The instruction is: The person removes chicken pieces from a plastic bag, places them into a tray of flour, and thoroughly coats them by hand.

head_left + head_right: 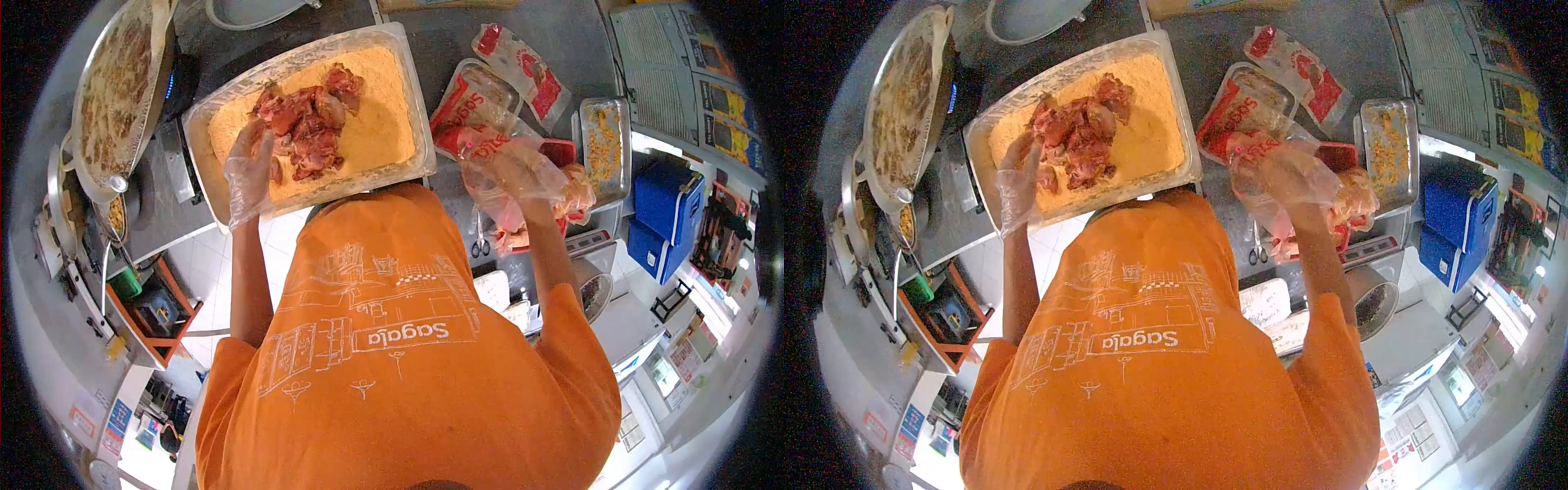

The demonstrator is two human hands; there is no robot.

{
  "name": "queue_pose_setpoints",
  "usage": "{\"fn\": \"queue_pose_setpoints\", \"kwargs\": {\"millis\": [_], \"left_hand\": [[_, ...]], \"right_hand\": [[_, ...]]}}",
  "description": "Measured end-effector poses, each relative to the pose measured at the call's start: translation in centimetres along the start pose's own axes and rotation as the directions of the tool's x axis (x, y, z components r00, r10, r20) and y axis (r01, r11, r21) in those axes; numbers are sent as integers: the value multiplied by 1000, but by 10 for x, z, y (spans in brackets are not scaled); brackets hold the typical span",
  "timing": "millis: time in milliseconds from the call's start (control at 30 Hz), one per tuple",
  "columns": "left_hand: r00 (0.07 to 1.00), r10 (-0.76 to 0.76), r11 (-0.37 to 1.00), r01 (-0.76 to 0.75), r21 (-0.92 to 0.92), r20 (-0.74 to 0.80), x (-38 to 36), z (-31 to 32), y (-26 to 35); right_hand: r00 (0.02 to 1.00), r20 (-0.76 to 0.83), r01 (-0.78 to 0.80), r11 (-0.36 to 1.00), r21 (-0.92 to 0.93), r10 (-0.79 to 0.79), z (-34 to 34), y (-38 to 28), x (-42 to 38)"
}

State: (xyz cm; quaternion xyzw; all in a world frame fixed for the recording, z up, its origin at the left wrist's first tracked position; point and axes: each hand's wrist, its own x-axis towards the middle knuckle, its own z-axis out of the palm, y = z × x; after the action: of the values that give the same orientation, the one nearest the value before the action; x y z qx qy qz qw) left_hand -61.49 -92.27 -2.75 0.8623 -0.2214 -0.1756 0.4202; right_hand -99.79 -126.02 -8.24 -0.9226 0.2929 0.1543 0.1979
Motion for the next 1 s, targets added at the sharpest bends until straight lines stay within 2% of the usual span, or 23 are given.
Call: {"fn": "queue_pose_setpoints", "kwargs": {"millis": [67,133,200,300,400,600,700,767,833,900,1000], "left_hand": [[999,-42,996,43,-84,17,-3,9,12],[999,-30,997,32,-76,31,-5,12,12],[998,48,999,-48,11,43,-1,17,3],[996,-22,995,31,-96,90,0,22,12],[987,128,992,-126,-20,94,0,25,29],[986,81,996,-74,-57,144,2,41,30],[979,155,987,-161,29,134,-2,42,46],[983,65,997,-58,-42,173,-4,41,51],[979,60,997,-51,-53,195,-1,41,52],[971,131,991,-133,-3,198,2,38,43],[972,136,990,-142,16,190,2,40,39]], "right_hand": [[999,46,-4,1000,-23,5,20,2,1],[997,74,6,999,-33,-4,38,0,6],[997,77,10,999,-46,-7,52,-3,15],[998,59,8,998,-59,-5,65,-9,32],[999,33,-5,997,-76,7,77,-12,42],[998,50,-34,997,-70,37,90,-14,40],[996,77,-37,998,-57,41,95,-13,33],[997,60,-43,997,-58,46,99,-16,30],[999,-13,-51,996,-68,51,102,-18,27],[995,-89,-52,995,-83,45,104,-19,27],[991,-129,-30,996,-79,20,99,-20,35]]}}
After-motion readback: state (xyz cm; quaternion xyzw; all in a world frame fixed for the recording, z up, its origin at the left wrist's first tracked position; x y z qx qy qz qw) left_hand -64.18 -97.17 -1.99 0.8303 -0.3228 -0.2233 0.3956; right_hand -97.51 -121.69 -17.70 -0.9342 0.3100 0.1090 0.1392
